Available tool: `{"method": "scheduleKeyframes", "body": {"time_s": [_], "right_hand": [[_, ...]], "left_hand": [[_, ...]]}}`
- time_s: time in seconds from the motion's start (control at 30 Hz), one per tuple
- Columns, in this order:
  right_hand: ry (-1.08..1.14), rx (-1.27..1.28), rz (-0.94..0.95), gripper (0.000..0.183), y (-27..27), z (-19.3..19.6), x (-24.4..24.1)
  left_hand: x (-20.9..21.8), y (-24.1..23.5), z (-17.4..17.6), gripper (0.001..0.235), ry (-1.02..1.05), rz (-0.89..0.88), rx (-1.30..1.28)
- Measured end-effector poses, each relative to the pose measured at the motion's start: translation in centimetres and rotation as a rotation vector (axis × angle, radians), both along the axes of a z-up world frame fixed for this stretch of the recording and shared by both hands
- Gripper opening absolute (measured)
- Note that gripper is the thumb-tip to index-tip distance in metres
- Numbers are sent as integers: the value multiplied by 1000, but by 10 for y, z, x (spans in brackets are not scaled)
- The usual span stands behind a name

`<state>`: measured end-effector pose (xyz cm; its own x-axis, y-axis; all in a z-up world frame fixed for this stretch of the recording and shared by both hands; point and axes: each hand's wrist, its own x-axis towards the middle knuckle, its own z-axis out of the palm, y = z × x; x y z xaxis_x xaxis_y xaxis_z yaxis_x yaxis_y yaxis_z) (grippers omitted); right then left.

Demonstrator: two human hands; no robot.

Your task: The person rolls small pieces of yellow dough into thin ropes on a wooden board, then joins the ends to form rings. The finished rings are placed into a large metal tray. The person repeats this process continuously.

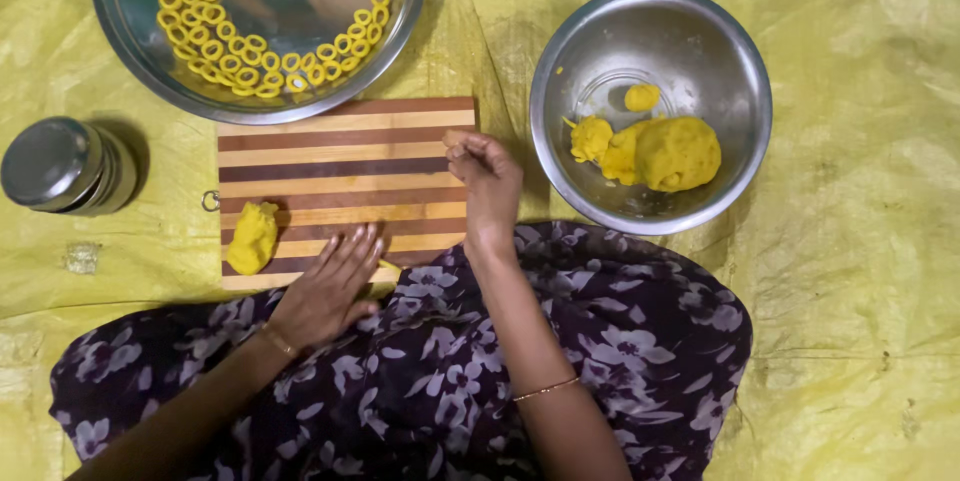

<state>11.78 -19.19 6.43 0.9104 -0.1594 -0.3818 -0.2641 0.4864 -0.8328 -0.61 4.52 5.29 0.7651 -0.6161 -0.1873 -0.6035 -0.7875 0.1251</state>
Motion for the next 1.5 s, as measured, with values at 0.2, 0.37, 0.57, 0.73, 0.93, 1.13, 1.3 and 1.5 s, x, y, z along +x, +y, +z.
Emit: {"method": "scheduleKeyframes", "body": {"time_s": [0.2, 0.37, 0.57, 0.73, 0.93, 1.13, 1.3, 1.5], "right_hand": [[18, 15, -5, 17, 0, -1, 2], [98, -8, 20, 15, 1, -7, 5], [101, -34, 53, 18, 0, -8, 8], [87, -50, 59, 16, -1, -7, 3], [13, -33, 43, 15, 2, -10, 1], [-6, -53, 30, 16, 4, -11, -1], [-6, -54, 37, 14, 4, -12, -2], [73, -40, 21, 14, 1, 0, 4]], "left_hand": [[75, -37, -10, 82, 62, 207, -23], [171, -77, -21, 86, -64, 352, -79], [236, -108, -32, 86, -56, 281, -47], [159, -82, -23, 87, 0, 181, 83], [66, -17, 5, 86, 31, 589, -561], [-12, -14, 10, 96, 118, 358, -336], [3, -30, -1, 98, 162, 340, -90], [57, -46, 7, 95, 88, 364, -103]]}}
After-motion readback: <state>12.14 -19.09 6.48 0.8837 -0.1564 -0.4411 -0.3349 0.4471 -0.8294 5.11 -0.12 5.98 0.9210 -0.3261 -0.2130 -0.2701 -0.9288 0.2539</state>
